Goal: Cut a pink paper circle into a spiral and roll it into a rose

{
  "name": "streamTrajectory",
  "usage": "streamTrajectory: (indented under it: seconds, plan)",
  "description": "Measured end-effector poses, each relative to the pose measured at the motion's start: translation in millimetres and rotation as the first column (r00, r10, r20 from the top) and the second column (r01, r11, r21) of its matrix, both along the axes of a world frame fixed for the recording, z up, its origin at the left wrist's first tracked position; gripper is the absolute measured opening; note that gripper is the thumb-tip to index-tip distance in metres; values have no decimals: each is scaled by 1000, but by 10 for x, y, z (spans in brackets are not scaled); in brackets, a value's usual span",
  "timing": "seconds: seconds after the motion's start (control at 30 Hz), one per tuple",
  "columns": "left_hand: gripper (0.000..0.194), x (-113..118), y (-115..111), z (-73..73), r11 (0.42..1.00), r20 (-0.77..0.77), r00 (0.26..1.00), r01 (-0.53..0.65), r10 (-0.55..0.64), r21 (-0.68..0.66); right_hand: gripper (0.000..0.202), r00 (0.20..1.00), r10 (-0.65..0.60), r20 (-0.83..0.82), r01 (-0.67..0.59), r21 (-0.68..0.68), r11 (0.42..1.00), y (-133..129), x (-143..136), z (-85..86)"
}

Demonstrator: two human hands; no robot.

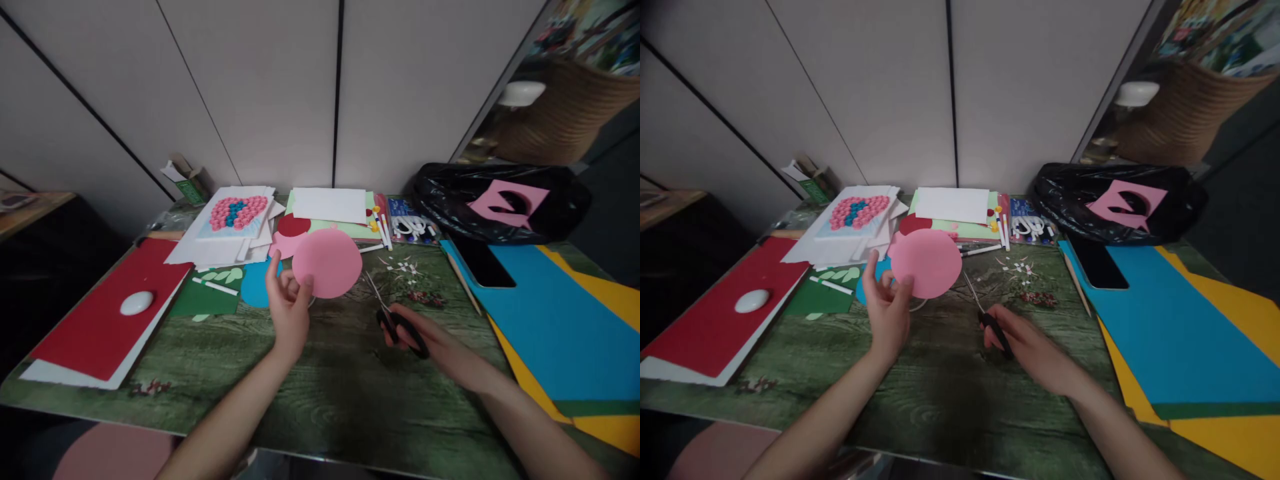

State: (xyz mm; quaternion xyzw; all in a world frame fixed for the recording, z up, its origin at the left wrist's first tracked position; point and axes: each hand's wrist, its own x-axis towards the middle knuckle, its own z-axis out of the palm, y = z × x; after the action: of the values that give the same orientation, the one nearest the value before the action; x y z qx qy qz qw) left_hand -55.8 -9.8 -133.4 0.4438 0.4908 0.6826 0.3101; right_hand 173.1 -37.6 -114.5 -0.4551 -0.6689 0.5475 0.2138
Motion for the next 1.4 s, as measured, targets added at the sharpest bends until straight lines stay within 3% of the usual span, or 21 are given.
streamTrajectory:
  seconds: [0.1,0.2,0.33,0.6,0.97,1.23,1.4]
  plan:
    - [62,19,-49,-13,1000,-61,998,-24,25,8,34,1000,-5,-25,5,-8,1000,-41,-55,18]
    - [45,15,-104,-18,999,-190,981,-43,44,13,35,998,-36,-57,36,10,999,-83,-72,24]
    - [22,26,-178,21,995,-355,935,57,-26,77,31,996,-59,-63,60,16,998,-107,-75,63]
    - [18,68,-197,54,997,-343,937,79,-75,-1,29,998,-59,-10,59,39,997,-44,-66,138]
    - [24,-13,-96,87,1000,-277,961,-15,19,17,32,1000,-14,22,14,6,1000,-52,-93,219]
    - [31,46,-141,59,999,-334,942,-33,36,13,32,1000,0,-5,0,-63,998,-126,-230,145]
    - [31,94,-184,68,1000,-405,914,-20,27,21,35,991,-104,-84,101,-44,994,-119,-267,62]
